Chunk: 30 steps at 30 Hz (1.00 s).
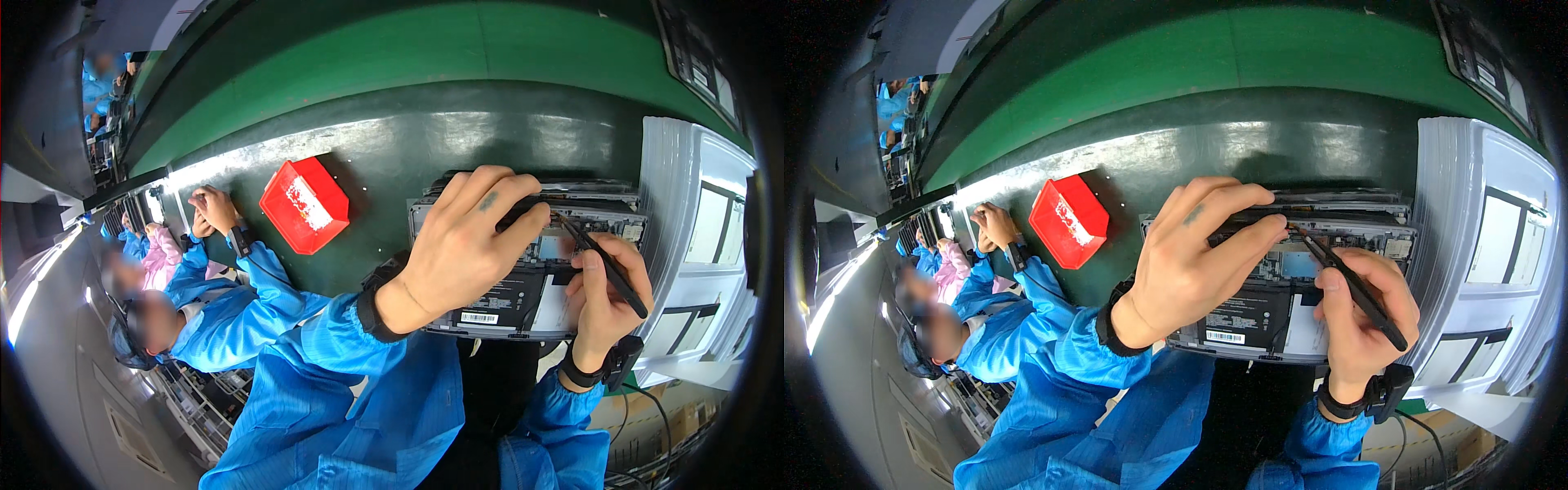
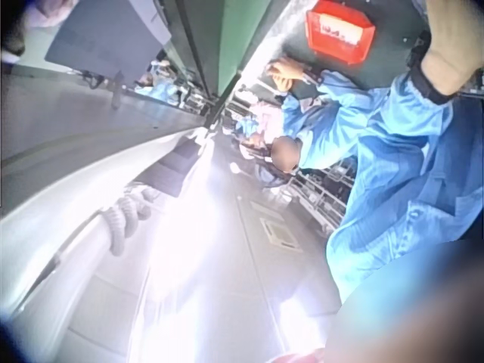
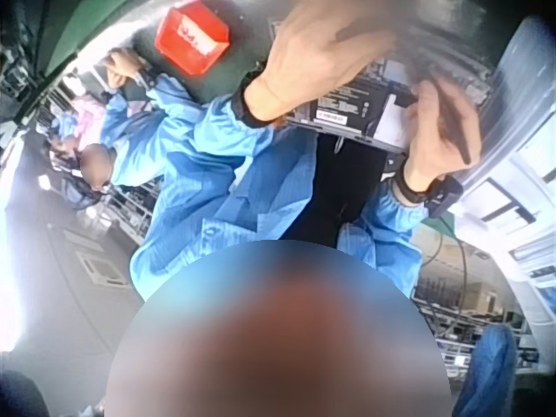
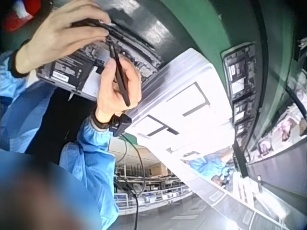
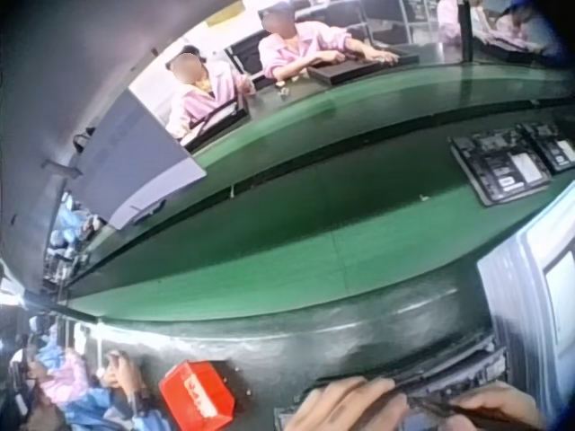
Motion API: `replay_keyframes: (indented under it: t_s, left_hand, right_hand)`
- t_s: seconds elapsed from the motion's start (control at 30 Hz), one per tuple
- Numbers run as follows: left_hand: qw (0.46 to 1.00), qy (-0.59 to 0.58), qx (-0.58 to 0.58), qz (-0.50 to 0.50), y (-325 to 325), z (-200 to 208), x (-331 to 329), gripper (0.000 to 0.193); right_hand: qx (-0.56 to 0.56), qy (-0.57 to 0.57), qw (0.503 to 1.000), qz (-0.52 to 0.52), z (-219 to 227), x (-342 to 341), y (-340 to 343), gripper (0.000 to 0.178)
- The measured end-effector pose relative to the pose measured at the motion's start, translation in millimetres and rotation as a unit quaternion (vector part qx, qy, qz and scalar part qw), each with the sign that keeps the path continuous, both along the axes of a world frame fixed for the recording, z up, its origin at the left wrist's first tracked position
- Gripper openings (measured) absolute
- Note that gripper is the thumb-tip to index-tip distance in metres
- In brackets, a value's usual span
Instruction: The worker labels components and uses a probe to check or connect wires on internal electronic assemblies.
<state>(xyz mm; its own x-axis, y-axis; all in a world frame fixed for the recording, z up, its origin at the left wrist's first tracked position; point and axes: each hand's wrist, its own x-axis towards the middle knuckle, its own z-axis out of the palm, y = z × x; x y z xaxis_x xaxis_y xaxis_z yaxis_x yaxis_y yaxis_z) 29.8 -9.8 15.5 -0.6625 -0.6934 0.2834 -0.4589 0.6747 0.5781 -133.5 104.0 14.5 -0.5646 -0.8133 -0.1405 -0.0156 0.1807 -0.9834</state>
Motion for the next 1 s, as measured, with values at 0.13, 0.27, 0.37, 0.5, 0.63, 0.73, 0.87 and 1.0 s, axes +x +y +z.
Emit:
replay_keyframes:
  t_s: [0.13,0.27,0.37,0.5,0.63,0.73,0.87,1.0]
  left_hand:
    - [1.000,-0.008,-0.003,-0.004,-1.1,1.0,0.5,0.027]
    - [1.000,0.001,-0.006,-0.005,-0.5,-1.5,0.7,0.027]
    - [1.000,0.008,-0.005,-0.007,-0.1,-4.4,1.1,0.027]
    - [1.000,0.017,-0.003,-0.004,-0.7,-5.6,1.9,0.028]
    - [1.000,0.018,-0.002,-0.008,-0.1,-6.3,-0.4,0.028]
    - [1.000,0.025,0.008,-0.008,-0.7,-6.3,0.4,0.028]
    - [1.000,0.025,0.002,-0.007,-0.1,-6.9,1.1,0.029]
    - [1.000,0.027,-0.006,-0.006,1.5,-9.1,0.4,0.029]
  right_hand:
    - [0.008,-0.018,1.000,-0.015,0.0,1.3,-0.5,0.017]
    - [0.009,-0.024,1.000,-0.016,1.1,1.3,-1.0,0.017]
    - [0.015,-0.024,1.000,-0.009,1.1,0.5,0.1,0.017]
    - [0.001,-0.039,0.999,-0.004,1.0,0.5,0.0,0.018]
    - [-0.002,-0.032,0.999,-0.006,1.4,-1.1,0.7,0.018]
    - [0.007,-0.029,1.000,-0.008,1.8,0.6,-1.8,0.018]
    - [0.016,-0.021,1.000,-0.002,1.9,1.3,-2.2,0.016]
    - [0.028,0.004,1.000,0.006,2.2,0.3,-1.6,0.015]
